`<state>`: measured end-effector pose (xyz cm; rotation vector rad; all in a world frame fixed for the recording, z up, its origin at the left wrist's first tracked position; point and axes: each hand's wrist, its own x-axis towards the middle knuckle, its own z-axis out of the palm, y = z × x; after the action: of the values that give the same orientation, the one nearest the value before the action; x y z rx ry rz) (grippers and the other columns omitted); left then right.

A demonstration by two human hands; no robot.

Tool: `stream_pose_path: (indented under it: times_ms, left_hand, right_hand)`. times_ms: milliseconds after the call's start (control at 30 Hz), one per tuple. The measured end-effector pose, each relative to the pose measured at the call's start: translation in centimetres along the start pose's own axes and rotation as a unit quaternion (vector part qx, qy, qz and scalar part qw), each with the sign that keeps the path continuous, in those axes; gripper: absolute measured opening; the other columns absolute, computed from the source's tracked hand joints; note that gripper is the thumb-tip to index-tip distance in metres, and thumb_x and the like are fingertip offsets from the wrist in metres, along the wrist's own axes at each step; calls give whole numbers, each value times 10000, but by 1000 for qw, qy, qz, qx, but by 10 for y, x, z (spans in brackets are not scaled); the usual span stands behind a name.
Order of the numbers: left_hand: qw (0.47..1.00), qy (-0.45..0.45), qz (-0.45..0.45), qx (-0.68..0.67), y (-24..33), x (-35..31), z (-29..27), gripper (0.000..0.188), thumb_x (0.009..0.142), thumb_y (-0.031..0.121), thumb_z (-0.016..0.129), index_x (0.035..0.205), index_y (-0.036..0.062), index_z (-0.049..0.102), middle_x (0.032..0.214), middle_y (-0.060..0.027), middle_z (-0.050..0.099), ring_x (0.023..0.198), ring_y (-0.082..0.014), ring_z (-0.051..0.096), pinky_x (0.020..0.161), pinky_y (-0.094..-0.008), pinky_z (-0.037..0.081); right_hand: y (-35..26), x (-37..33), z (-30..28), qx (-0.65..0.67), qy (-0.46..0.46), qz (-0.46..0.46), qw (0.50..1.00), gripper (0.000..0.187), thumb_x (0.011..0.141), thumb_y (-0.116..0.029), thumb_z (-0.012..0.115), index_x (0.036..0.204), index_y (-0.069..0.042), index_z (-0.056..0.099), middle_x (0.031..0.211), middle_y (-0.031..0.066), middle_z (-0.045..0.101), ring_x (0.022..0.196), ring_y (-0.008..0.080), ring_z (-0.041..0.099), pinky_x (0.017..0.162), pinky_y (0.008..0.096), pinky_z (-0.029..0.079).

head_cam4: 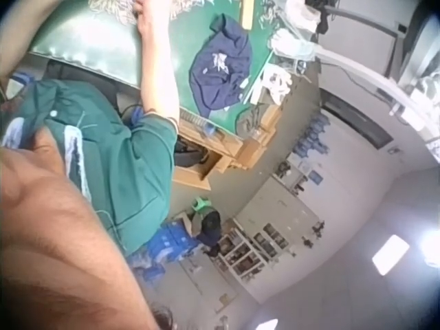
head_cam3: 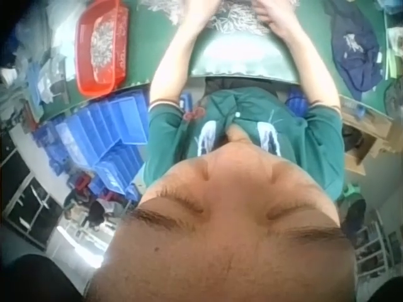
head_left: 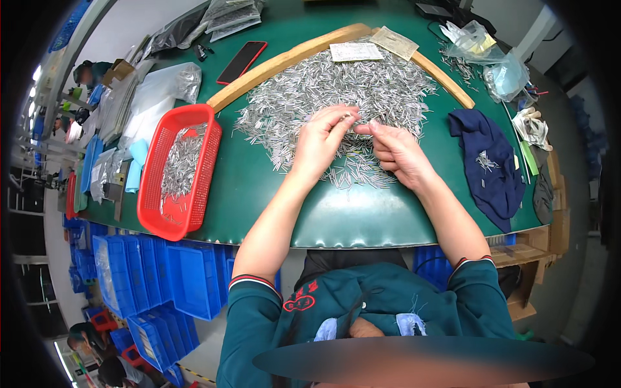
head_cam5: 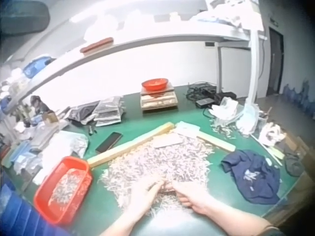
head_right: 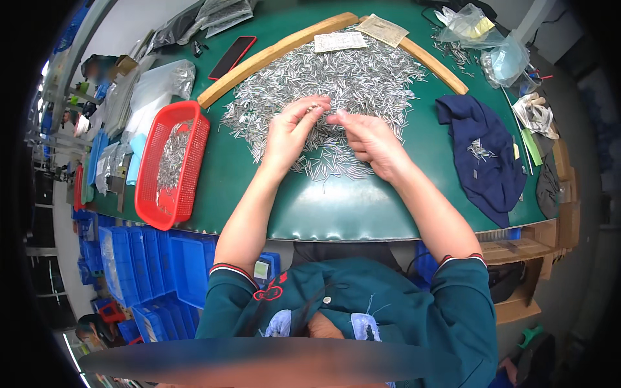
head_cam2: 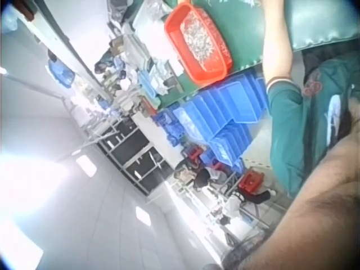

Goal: The person sorts small metal fasteners by hand into a red plastic container.

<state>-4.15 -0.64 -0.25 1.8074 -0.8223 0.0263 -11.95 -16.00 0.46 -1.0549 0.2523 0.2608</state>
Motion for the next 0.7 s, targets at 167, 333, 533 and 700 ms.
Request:
stream_pose_path:
  times_ms: [167, 333, 533, 700]
  left_hand:
    - [978, 10, 145, 147, -2, -5, 13, 179, 751, 79, 591, 927, 53, 613, 961, -71, 612, 968, -242, 548, 846, -342, 414]
    - [982, 3, 127, 140, 6, -8, 17, 181, 744, 63, 591, 924, 50, 609, 920, -69, 616, 871, -235, 574, 769, -326, 440]
    - [983, 0, 130, 126, 3, -9, 17, 209, 713, 50, 591, 921, 67, 603, 923, -54, 607, 868, -227, 568, 768, -332, 429]
    - [990, -3, 115, 77, 3, -9, 22, 208, 720, 46, 587, 927, 65, 603, 922, -59, 606, 871, -234, 567, 770, -335, 436]
  right_hand:
    - [5, 1, 1, -45, 12, -30, 998, 259, 842, -323, 544, 843, -65, 570, 521, -122, 296, 410, -19, 210, 353, 166, 134]
    - [2, -1, 1, -62, 35, -40, 997, 238, 830, -317, 564, 775, -86, 549, 525, -116, 325, 412, -23, 229, 353, 159, 142]
    - [2, 0, -2, -10, 16, -14, 1000, 215, 826, -298, 573, 796, -87, 547, 530, -118, 321, 409, -21, 222, 352, 161, 136]
    - [4, 1, -5, 13, -13, 4, 1000, 210, 830, -282, 570, 861, -75, 555, 535, -121, 311, 410, -19, 209, 356, 161, 130]
